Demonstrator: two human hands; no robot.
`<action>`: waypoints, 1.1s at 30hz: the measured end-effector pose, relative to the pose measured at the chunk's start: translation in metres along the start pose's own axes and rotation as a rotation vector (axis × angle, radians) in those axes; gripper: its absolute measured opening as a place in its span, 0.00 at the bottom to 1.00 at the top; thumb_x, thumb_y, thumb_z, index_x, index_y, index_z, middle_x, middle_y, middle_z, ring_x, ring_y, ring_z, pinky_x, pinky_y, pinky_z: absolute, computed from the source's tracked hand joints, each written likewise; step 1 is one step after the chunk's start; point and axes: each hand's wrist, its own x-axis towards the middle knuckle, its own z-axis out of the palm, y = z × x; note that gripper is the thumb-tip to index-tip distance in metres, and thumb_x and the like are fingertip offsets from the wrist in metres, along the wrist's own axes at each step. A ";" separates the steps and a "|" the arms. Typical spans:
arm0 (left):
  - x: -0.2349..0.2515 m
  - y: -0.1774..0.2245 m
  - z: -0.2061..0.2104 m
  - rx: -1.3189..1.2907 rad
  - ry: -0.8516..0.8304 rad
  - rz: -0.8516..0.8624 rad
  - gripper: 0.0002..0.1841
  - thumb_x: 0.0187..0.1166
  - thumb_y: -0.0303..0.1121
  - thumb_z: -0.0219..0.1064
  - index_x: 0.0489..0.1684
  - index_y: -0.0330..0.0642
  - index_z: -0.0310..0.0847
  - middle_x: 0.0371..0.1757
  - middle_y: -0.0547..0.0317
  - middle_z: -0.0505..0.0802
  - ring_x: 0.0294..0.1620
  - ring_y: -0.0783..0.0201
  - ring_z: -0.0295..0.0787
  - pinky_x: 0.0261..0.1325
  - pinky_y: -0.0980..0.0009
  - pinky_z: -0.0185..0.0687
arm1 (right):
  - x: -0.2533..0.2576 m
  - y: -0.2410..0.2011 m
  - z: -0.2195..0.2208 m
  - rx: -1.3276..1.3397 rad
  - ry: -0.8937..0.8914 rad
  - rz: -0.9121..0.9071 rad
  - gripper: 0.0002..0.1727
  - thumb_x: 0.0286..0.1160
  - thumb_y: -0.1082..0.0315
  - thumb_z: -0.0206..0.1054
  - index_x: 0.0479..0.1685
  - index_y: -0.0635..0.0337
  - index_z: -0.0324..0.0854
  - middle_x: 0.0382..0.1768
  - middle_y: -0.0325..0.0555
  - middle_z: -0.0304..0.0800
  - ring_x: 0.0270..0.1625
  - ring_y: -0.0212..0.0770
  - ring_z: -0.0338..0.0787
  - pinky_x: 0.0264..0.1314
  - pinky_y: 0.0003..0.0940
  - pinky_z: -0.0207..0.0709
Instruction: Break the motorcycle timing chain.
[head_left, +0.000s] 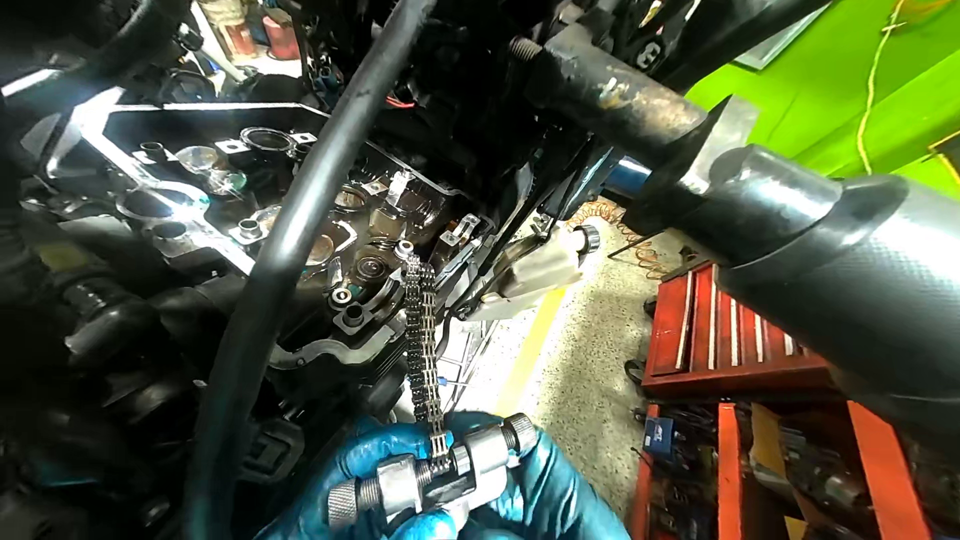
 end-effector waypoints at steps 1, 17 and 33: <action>0.000 0.000 0.000 0.017 -0.003 0.001 0.16 0.75 0.23 0.72 0.61 0.42 0.85 0.55 0.70 0.93 0.41 0.78 0.89 0.41 0.80 0.88 | 0.001 0.003 -0.003 -0.064 0.014 -0.042 0.23 0.80 0.75 0.67 0.68 0.74 0.63 0.44 0.40 0.90 0.42 0.29 0.92 0.47 0.30 0.89; -0.001 0.009 0.001 0.112 0.006 -0.047 0.18 0.75 0.22 0.70 0.62 0.45 0.84 0.55 0.71 0.93 0.40 0.77 0.90 0.38 0.79 0.88 | 0.031 -0.005 -0.016 -0.004 -0.088 -0.143 0.18 0.77 0.81 0.66 0.65 0.75 0.75 0.55 0.49 0.90 0.45 0.32 0.92 0.47 0.31 0.90; -0.002 0.006 -0.001 0.083 -0.008 -0.067 0.17 0.79 0.25 0.69 0.64 0.48 0.83 0.56 0.69 0.94 0.40 0.75 0.92 0.40 0.78 0.91 | 0.037 0.003 -0.027 -0.211 -0.054 -0.267 0.20 0.78 0.71 0.71 0.66 0.69 0.77 0.54 0.47 0.90 0.53 0.32 0.90 0.58 0.30 0.87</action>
